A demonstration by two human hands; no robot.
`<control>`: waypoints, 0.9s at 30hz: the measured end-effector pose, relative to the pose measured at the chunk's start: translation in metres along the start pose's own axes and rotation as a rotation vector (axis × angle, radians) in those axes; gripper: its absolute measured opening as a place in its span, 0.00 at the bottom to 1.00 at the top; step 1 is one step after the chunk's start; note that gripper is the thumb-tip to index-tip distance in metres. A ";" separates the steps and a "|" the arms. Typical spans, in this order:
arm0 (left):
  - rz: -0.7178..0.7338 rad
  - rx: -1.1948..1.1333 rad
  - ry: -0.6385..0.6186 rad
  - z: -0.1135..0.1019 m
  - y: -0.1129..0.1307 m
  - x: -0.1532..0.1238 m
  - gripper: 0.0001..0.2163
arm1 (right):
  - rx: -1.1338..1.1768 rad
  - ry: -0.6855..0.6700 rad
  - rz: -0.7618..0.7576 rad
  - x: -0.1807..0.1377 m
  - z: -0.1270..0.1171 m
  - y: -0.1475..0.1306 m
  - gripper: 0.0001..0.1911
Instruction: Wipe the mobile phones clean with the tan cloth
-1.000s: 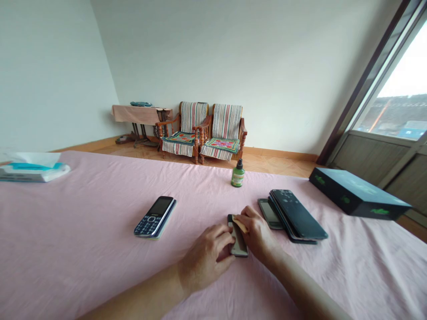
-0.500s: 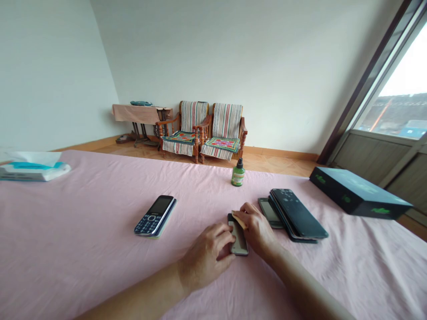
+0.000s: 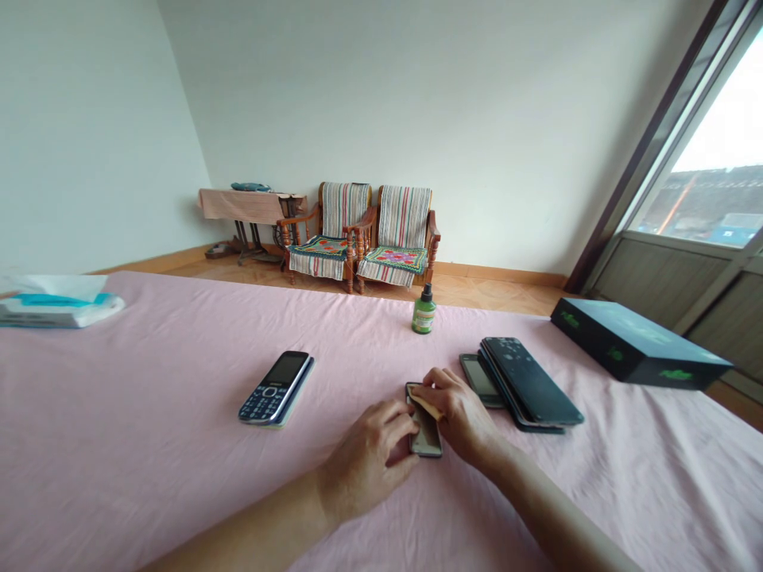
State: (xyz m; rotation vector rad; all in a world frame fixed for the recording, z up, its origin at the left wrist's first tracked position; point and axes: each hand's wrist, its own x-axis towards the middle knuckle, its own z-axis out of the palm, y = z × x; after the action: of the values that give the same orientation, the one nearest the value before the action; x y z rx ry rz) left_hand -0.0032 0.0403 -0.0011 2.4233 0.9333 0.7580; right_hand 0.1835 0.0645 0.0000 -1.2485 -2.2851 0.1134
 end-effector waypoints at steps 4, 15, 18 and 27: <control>0.003 -0.003 0.004 0.000 -0.001 -0.001 0.12 | 0.023 -0.023 0.007 -0.002 -0.004 -0.005 0.09; -0.004 0.000 0.000 -0.002 0.002 0.000 0.11 | -0.177 0.042 0.136 -0.003 0.003 -0.014 0.12; -0.004 0.010 0.000 -0.002 0.002 -0.001 0.11 | -0.178 0.048 0.146 -0.002 0.003 -0.011 0.12; -0.012 0.037 0.005 0.000 0.001 -0.001 0.12 | -0.134 0.041 0.102 0.002 0.007 0.001 0.09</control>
State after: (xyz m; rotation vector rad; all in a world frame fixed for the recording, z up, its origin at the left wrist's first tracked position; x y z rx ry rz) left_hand -0.0035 0.0392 -0.0011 2.4462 0.9706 0.7491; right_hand 0.1798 0.0680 -0.0054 -1.4229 -2.2246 -0.0295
